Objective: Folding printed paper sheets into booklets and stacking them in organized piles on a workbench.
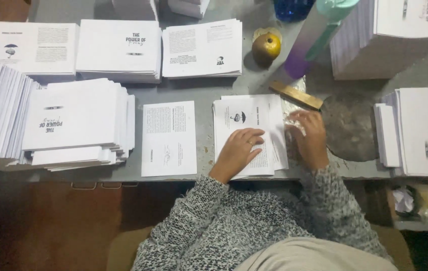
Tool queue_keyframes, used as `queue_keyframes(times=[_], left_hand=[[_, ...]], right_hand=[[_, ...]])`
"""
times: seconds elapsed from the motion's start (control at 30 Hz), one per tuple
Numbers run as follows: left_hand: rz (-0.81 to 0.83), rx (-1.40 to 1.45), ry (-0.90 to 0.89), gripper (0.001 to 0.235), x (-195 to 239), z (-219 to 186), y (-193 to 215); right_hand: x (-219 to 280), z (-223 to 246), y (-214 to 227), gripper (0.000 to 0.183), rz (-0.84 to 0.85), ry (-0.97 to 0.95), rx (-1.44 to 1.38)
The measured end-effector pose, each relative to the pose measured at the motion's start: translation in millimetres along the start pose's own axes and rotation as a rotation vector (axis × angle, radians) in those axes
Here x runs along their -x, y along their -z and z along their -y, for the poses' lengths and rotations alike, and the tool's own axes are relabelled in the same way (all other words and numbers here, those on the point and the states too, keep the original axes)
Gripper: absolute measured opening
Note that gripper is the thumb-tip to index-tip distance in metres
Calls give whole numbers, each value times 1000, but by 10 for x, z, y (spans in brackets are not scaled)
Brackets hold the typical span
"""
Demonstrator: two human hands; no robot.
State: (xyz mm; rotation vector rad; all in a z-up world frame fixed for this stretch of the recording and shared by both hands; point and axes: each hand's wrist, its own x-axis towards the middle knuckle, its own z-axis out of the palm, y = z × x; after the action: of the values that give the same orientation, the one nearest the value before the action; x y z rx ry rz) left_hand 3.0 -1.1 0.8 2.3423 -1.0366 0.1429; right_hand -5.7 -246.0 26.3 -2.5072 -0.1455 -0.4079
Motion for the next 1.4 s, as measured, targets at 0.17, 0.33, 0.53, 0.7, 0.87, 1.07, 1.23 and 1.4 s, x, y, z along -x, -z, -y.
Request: queue_keyframes(times=[0.17, 0.33, 0.53, 0.7, 0.87, 1.07, 1.23, 1.4], left_hand=[[20, 83, 69, 33, 28, -82, 144], [-21, 130, 89, 48, 40, -131, 236], [-51, 172, 88, 58, 38, -160, 243], [-62, 184, 91, 60, 23, -194, 256], [-44, 165, 87, 59, 13, -160, 273], [5, 189, 102, 58, 16, -134, 267], [40, 206, 119, 55, 18, -128, 238], [34, 187, 106, 52, 40, -97, 179]], right_hand=[[-709, 23, -8, 68, -92, 92, 364], [-633, -395, -252, 39, -98, 99, 484], [29, 93, 158, 49, 187, 255, 287], [590, 280, 391, 43, 318, 252, 350], [965, 280, 486, 39, 385, 318, 167], [471, 242, 203, 40, 197, 154, 310], [-110, -29, -123, 42, 75, 138, 325], [-622, -12, -263, 31, 53, 68, 318]])
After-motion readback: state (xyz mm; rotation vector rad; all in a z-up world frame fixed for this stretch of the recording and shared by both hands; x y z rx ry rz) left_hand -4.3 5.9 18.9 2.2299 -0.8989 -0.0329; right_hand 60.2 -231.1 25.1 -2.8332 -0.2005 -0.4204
